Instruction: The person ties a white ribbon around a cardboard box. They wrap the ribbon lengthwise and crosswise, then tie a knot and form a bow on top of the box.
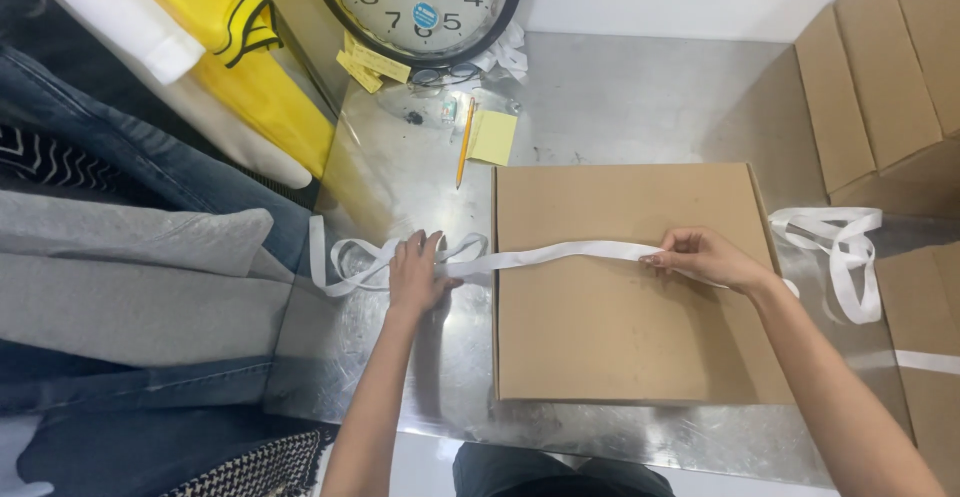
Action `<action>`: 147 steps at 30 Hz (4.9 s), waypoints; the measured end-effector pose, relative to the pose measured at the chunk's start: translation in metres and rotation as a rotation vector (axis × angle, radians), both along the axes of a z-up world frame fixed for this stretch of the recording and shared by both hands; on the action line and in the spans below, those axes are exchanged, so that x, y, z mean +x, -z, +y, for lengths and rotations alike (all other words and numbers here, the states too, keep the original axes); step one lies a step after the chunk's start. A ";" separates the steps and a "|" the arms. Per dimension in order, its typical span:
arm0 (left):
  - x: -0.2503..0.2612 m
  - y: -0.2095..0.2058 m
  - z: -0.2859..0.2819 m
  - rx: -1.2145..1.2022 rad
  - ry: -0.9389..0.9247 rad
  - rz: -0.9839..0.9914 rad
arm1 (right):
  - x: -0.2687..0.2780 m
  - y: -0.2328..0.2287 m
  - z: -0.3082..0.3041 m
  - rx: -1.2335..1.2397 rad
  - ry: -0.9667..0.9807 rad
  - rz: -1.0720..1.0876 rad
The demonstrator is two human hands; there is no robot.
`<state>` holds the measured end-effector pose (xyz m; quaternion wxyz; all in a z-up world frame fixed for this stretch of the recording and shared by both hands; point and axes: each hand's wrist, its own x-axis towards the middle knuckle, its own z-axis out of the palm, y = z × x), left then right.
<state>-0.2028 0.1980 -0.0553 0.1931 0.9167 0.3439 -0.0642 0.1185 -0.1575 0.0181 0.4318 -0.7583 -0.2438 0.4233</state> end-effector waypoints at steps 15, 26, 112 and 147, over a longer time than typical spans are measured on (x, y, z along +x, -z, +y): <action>-0.034 -0.024 0.034 0.410 -0.194 0.080 | -0.003 0.007 0.007 -0.021 -0.077 -0.016; 0.106 -0.129 -0.118 -0.390 0.382 -0.360 | 0.006 0.008 0.007 -0.006 -0.160 -0.014; 0.052 0.042 -0.091 -0.884 -0.450 -0.851 | 0.085 0.193 -0.175 0.297 0.633 -0.072; 0.059 0.026 -0.106 -0.794 -0.893 -0.716 | 0.091 0.189 -0.177 0.012 0.807 -0.008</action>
